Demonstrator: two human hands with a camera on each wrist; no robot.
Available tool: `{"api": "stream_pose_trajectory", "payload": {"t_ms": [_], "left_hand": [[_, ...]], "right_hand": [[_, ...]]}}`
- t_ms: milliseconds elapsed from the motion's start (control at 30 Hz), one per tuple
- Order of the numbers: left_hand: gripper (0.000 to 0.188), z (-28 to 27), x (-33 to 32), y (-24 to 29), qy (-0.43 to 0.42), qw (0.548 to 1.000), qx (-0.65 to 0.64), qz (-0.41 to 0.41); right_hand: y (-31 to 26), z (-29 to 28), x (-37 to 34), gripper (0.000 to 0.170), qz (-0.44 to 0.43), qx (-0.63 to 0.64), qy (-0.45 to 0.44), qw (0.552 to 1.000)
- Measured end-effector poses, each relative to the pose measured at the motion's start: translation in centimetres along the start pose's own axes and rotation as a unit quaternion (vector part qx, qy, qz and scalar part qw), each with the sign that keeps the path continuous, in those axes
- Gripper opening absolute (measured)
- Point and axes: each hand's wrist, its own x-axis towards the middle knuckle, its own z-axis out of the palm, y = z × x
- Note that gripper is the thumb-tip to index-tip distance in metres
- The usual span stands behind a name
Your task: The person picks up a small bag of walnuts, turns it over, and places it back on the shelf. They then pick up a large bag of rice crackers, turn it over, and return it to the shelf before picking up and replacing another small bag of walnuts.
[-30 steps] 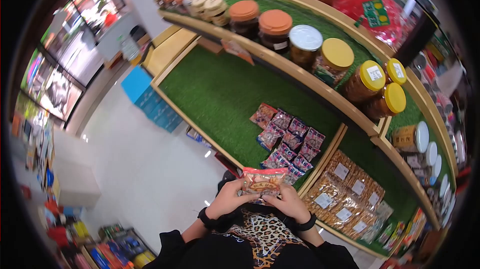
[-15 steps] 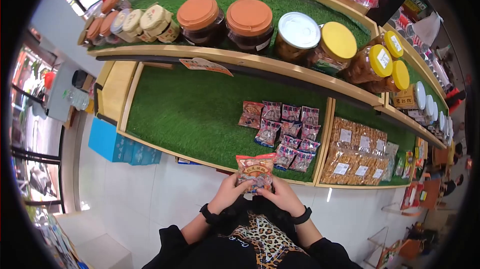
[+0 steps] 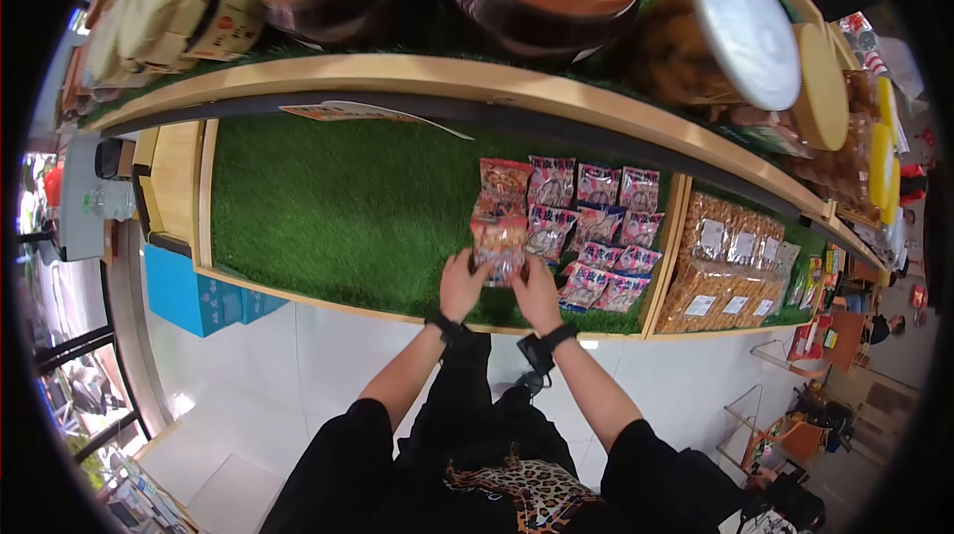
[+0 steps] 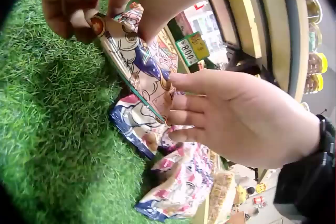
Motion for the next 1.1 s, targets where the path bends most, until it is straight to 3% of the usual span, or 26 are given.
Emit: {"api": "stream_pose_trajectory", "payload": {"t_ms": [67, 167, 267, 300, 400, 500, 567, 633, 700, 767, 833, 1000, 1100], "left_hand": [[0.046, 1.8, 2.8, -1.6, 0.053, 0.998, -0.009, 0.032], [0.045, 3.9, 5.6, -3.1, 0.101, 0.994, -0.033, 0.014], [0.045, 4.1, 5.7, -2.3, 0.082, 0.995, 0.028, -0.046], [0.045, 4.2, 5.4, -2.0, 0.078, 0.996, 0.027, -0.044], [0.046, 4.1, 4.7, -1.1, 0.115, 0.985, 0.118, -0.047], [0.053, 4.1, 3.4, -0.4, 0.146, 0.983, 0.103, -0.040], [0.059, 3.4, 1.5, 0.7, 0.134, 0.984, 0.113, -0.015], [0.058, 3.3, -0.9, 1.2, 0.134, 0.983, 0.102, 0.070], [0.055, 3.4, -4.0, 1.1, 0.106, 0.983, 0.082, 0.129], [0.046, 3.2, -7.7, 2.5, 0.033, 0.992, 0.027, 0.120], [0.034, 3.4, -11.3, 4.1, -0.082, 0.989, -0.108, 0.055], [0.018, 6.9, -19.5, 8.7, -0.137, 0.978, -0.129, 0.094], [0.018, 10.5, -23.8, 11.1, -0.132, 0.979, -0.060, 0.142]], "right_hand": [[0.6, 1.0, 1.7, 0.041, 0.013, -0.008, 0.002, 1.000], [1.2, 1.4, 2.0, 0.045, -0.026, -0.029, 0.033, 0.999], [-0.5, -0.5, -0.1, 0.049, 0.014, -0.008, -0.061, 0.998], [0.6, -0.2, -1.3, 0.044, -0.008, 0.013, -0.044, 0.999], [1.1, -2.5, -5.0, 0.034, 0.078, 0.089, -0.111, 0.987], [3.6, -4.5, -9.3, 0.029, 0.085, 0.134, -0.106, 0.982], [3.4, -7.3, -11.6, 0.027, 0.126, 0.161, -0.100, 0.974], [3.7, -9.9, -13.9, 0.026, 0.136, 0.175, -0.074, 0.972], [4.2, -12.6, -16.1, 0.026, 0.142, 0.191, -0.045, 0.970], [4.8, -15.4, -18.4, 0.026, 0.139, 0.210, -0.014, 0.968], [5.4, -18.0, -20.9, 0.025, 0.117, 0.224, 0.027, 0.967], [7.5, -24.9, -28.8, 0.025, 0.079, 0.174, 0.097, 0.977], [9.1, -28.0, -34.8, 0.024, 0.070, 0.164, 0.142, 0.974]]}}
